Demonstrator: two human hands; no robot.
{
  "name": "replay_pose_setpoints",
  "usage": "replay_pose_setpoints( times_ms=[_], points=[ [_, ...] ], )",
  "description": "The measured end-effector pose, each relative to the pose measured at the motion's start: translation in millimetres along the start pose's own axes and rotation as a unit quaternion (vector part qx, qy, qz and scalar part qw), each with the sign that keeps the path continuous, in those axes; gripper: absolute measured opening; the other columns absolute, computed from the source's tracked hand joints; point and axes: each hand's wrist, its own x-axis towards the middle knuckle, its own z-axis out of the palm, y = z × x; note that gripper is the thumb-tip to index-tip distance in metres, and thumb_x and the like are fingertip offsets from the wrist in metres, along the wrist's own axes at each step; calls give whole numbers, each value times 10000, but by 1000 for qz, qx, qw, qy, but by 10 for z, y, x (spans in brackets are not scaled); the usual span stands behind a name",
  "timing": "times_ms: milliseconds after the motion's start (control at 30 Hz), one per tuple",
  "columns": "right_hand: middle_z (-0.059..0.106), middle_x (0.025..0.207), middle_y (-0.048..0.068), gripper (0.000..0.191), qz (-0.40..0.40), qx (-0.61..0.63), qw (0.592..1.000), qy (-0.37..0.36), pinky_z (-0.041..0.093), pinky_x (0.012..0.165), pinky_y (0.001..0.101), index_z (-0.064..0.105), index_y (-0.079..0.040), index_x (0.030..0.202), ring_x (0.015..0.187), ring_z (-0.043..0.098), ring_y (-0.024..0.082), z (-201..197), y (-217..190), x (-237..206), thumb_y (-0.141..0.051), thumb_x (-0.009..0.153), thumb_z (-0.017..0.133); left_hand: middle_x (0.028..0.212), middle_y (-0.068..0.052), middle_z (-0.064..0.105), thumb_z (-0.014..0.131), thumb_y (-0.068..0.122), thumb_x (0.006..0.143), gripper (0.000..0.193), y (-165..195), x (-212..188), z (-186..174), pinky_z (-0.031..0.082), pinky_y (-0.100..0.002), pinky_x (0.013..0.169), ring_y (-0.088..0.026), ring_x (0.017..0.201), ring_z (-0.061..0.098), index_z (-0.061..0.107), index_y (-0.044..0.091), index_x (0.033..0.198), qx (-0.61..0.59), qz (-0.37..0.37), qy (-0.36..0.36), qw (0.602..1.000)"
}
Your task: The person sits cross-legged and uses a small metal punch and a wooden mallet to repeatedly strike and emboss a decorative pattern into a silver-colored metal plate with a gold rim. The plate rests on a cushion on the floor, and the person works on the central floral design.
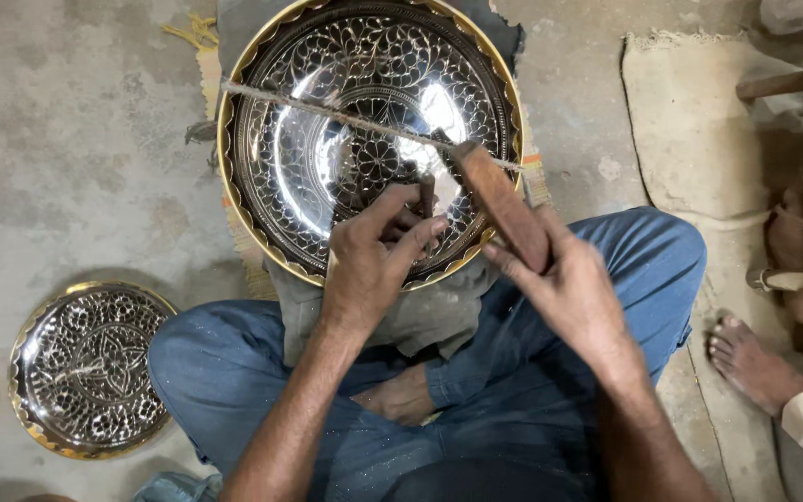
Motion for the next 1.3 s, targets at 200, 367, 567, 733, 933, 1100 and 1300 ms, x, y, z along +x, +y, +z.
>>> replay_pose_setpoints(
  times_ms=[200,367,567,733,933,1100,1300],
  points=[
    [729,1068,228,534,-122,-114,984,60,597,796,488,533,-15,1273,1014,728,394,-335,-233,-19,-69,801,776,838,-29,784,757,290,911,351,21,-23,-3,631,-280,590,-127,716,762,711,143,1227,62,38,8,997],
    [741,1076,192,494,-151,-154,975,49,602,800,439,588,-58,1246,966,746,353,-425,-344,-19,-31,789,774,920,-34,791,735,314,933,354,-12,-3,6,655,-274,608,-127,786,782,693,122,1228,61,63,9,996],
    [752,1056,150,463,-178,-129,971,91,599,844,458,593,-61,1268,992,755,303,-546,-388,62,-14,827,725,1067,-82,789,728,324,946,377,-51,-27,23,665,-301,679,-175,907,789,687,105,1250,81,111,24,990],
    [720,993,181,369,-174,-138,971,87,578,828,435,557,-56,1198,960,733,334,-601,-398,182,-102,894,762,1122,-93,788,716,349,958,377,-44,-41,22,675,-309,726,-183,970,791,693,113,1251,79,102,23,991],
    [708,917,198,404,-158,-206,964,56,537,762,488,566,-52,1171,912,713,388,-642,-441,150,-82,826,774,1134,-96,784,712,344,950,384,-19,-44,3,672,-321,734,-188,964,792,694,101,1247,73,91,17,993],
    [688,856,186,361,-90,-150,984,35,535,721,491,542,-53,1126,855,728,356,-658,-473,165,-101,842,761,1149,-103,781,723,324,940,396,-9,-35,-4,671,-327,741,-199,974,790,697,88,1258,59,96,16,993],
    [680,898,214,380,-179,-190,964,47,511,739,522,547,-43,1127,920,670,442,-661,-437,171,-66,805,747,1149,-112,780,731,325,933,409,-33,-49,1,664,-320,754,-205,981,793,693,84,1262,71,88,19,993]
  ],
)
